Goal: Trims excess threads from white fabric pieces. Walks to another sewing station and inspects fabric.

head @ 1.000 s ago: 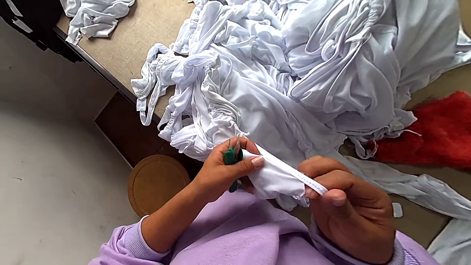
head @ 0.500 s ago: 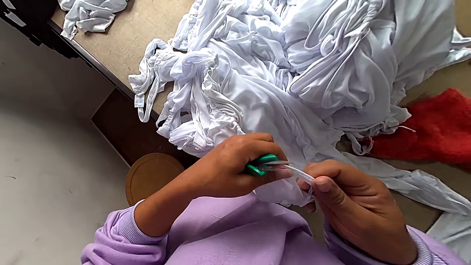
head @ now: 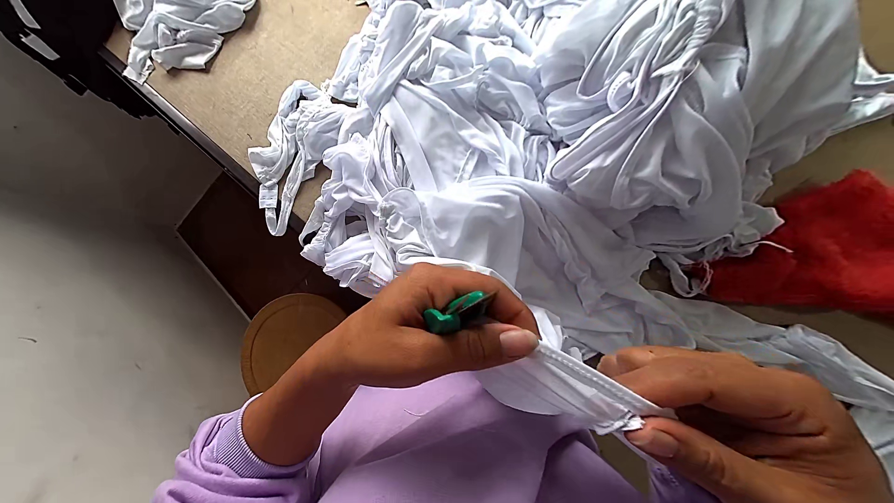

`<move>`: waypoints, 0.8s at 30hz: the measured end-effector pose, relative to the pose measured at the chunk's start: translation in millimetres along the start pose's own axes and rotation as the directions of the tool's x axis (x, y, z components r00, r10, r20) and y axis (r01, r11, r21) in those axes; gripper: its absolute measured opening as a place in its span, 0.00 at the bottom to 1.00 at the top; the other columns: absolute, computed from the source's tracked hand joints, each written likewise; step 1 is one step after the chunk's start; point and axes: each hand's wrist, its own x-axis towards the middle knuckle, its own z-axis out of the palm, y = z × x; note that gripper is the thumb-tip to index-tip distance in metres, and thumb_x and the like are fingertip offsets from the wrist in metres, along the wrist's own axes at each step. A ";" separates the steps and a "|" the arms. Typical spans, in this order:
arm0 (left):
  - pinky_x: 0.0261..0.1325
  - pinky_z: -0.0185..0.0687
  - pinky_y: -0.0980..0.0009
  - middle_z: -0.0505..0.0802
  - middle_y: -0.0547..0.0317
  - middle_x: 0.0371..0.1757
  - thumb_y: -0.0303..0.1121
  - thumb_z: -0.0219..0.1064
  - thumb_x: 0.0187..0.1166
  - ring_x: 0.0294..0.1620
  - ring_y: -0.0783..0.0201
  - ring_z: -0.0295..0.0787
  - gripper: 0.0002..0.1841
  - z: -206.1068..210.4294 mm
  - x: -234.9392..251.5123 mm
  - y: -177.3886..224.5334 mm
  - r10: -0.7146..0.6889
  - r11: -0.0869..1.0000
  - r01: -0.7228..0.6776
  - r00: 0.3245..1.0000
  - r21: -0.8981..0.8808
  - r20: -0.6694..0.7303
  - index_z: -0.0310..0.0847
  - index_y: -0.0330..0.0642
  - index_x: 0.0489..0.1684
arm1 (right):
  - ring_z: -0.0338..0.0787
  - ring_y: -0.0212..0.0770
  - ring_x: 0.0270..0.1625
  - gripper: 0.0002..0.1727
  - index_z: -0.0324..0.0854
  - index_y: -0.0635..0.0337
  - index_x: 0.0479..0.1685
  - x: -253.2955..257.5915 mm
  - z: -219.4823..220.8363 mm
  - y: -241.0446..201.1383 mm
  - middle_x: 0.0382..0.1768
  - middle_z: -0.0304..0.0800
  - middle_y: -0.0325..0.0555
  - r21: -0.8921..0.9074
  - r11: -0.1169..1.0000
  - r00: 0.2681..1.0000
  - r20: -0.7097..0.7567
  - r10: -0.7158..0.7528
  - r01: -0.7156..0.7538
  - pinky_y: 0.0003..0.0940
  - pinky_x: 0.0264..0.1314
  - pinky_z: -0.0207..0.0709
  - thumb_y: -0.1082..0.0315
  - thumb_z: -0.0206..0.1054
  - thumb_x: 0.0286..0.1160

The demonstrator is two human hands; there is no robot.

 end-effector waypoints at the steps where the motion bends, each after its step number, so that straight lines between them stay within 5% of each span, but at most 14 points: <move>1: 0.29 0.69 0.86 0.82 0.63 0.27 0.25 0.63 0.81 0.28 0.81 0.75 0.08 1.8 0.2 1.1 0.004 1.000 -0.004 1.000 0.016 -0.001 0.84 0.30 0.33 | 0.85 0.17 0.42 0.08 0.89 0.48 0.48 -0.3 0.5 -0.2 0.36 0.89 0.26 0.000 1.000 1.000 0.000 -0.005 0.005 0.11 0.46 0.77 0.58 0.68 0.83; 11: 0.30 0.70 0.86 0.81 0.63 0.27 0.24 0.65 0.79 0.28 0.80 0.75 0.06 17.4 9.2 6.0 0.042 0.991 -0.045 0.999 0.126 0.028 0.84 0.29 0.34 | 0.83 0.17 0.42 0.09 0.88 0.50 0.49 -7.2 3.0 -3.0 0.37 0.88 0.27 -0.021 0.998 0.998 -0.025 -0.052 0.052 0.11 0.46 0.74 0.58 0.65 0.86; 17: 0.29 0.68 0.86 0.80 0.64 0.25 0.27 0.66 0.82 0.26 0.80 0.73 0.09 20.9 9.7 8.9 0.093 0.971 -0.097 0.995 0.217 0.030 0.82 0.32 0.32 | 0.86 0.21 0.46 0.11 0.88 0.50 0.49 -24.8 -5.2 -12.5 0.40 0.90 0.29 0.118 0.989 0.996 -0.018 -0.085 0.087 0.16 0.52 0.78 0.57 0.63 0.87; 24: 0.32 0.70 0.89 0.82 0.67 0.28 0.33 0.67 0.84 0.29 0.84 0.75 0.10 48.0 22.6 20.9 0.040 0.967 -0.093 0.975 0.236 0.219 0.83 0.35 0.36 | 0.86 0.20 0.43 0.12 0.87 0.54 0.49 -80.4 0.8 -34.3 0.37 0.90 0.32 0.150 0.976 0.972 -0.195 -0.129 0.159 0.15 0.48 0.77 0.57 0.62 0.88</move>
